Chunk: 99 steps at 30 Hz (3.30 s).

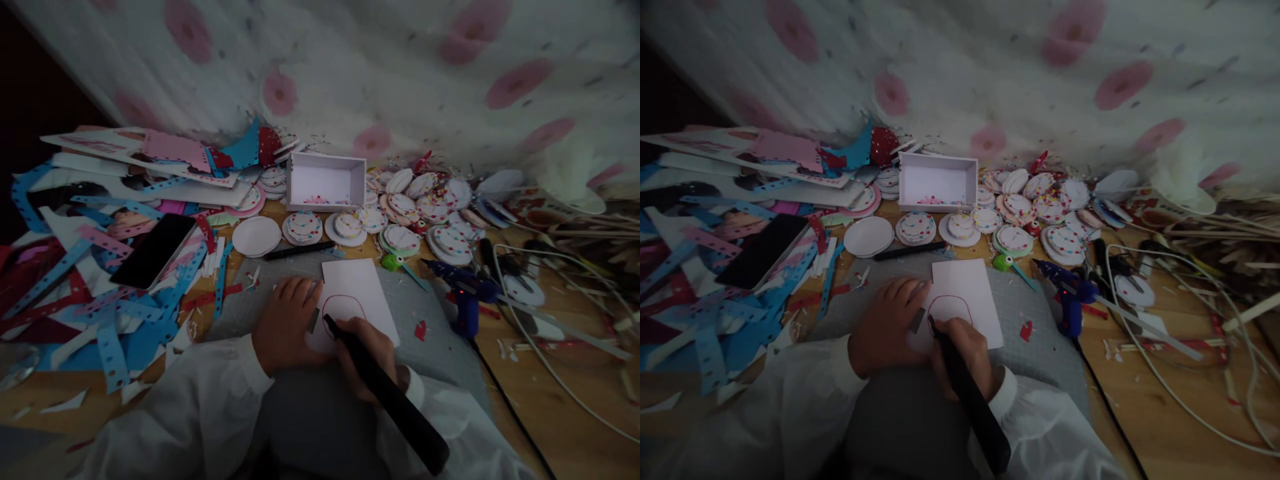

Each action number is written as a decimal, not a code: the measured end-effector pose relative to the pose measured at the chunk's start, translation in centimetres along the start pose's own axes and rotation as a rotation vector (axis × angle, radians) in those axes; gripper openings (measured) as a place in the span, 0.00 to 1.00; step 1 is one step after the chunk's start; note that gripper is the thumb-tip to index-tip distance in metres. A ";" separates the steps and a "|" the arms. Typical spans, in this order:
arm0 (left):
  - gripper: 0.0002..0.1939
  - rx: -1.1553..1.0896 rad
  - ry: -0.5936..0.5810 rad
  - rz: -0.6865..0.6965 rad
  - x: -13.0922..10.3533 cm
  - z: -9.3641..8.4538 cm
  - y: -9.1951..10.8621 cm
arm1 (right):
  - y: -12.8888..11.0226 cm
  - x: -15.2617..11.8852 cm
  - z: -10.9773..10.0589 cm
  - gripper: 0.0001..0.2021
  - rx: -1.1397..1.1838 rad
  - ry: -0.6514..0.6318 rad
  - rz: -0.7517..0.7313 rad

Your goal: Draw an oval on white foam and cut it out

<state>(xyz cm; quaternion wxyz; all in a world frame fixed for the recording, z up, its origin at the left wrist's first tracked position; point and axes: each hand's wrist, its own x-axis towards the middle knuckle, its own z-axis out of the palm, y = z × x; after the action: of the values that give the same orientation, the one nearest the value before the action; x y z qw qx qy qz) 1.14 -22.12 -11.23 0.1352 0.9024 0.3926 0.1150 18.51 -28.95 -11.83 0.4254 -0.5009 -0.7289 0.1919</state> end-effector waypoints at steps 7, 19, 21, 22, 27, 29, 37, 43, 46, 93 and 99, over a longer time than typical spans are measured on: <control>0.52 0.006 -0.009 -0.013 0.0 -0.1 0.1 | -0.4 0.3 0.2 0.09 -0.030 0.046 -0.057; 0.52 0.001 -0.001 -0.001 0.1 -0.2 0.1 | -0.6 0.3 0.1 0.10 -0.013 0.006 -0.077; 0.52 0.004 -0.008 -0.006 0.1 -0.2 0.1 | -0.8 0.4 0.3 0.10 -0.010 -0.005 -0.075; 0.52 0.008 -0.011 -0.008 0.1 -0.2 0.0 | -0.8 0.4 0.3 0.10 -0.013 -0.011 -0.077; 0.53 0.005 0.001 -0.007 0.2 -0.3 0.0 | -1.0 0.6 0.2 0.11 -0.038 -0.035 -0.101; 0.53 -0.006 0.007 -0.005 0.3 -0.3 0.0 | -1.0 0.6 0.1 0.11 -0.038 -0.045 -0.103; 0.53 -0.013 0.036 -0.001 0.2 -0.3 0.0 | -1.1 -0.3 -0.3 0.13 -0.021 -0.035 -0.114; 0.55 -0.014 0.034 0.018 0.2 -0.4 -0.1 | 0.0 -0.4 -0.7 0.10 0.009 -0.085 -0.095; 0.55 0.008 0.009 0.067 0.3 -0.7 -0.5 | 0.7 -0.3 -0.9 0.08 0.041 -0.131 -0.048; 0.58 -0.122 -0.034 0.564 1.8 -0.3 -5.5 | 1.1 0.5 -1.6 0.12 0.121 -0.370 -0.264; 0.60 -0.165 -0.025 0.561 1.9 0.1 -6.0 | 0.9 0.2 -1.5 0.12 0.146 -0.404 -0.253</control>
<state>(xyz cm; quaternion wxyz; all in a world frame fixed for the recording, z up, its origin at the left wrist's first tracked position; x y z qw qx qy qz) -1.61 -16.85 -13.15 0.1757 0.9631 0.1153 0.1682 20.22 -28.59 -11.54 0.3266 -0.3249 -0.8404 0.2856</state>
